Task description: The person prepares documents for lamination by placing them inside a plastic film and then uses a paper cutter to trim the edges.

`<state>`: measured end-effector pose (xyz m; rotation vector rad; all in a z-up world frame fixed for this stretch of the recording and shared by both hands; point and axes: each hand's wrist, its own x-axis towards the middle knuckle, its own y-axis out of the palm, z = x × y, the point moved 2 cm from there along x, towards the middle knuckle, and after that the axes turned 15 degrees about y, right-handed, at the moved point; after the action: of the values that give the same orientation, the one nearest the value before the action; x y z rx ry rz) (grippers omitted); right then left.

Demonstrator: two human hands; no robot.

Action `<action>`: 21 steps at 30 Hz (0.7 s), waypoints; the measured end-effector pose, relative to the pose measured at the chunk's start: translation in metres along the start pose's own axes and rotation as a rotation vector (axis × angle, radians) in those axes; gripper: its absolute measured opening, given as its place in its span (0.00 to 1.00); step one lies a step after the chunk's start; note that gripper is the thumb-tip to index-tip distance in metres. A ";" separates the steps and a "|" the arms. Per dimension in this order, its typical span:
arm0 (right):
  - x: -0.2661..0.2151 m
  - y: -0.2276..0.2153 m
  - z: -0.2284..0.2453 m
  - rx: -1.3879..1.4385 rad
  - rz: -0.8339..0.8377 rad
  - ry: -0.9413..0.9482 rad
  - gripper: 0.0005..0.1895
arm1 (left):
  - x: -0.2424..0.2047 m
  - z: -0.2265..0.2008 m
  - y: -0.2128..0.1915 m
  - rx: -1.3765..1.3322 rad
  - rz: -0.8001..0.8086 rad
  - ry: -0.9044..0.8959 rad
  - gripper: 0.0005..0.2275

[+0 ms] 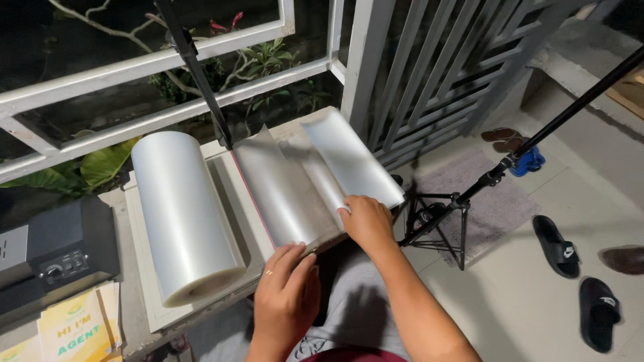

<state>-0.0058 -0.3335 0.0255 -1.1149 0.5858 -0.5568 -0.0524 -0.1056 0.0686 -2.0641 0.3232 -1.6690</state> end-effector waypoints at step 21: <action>-0.032 0.050 -0.056 0.485 -0.423 -0.102 0.06 | -0.060 0.026 0.115 0.020 0.492 -0.263 0.21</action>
<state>-0.0612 -0.3314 -0.0341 -0.7952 0.1049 -0.9440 -0.0296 -0.1719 -0.0432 -1.9540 0.6576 -1.0939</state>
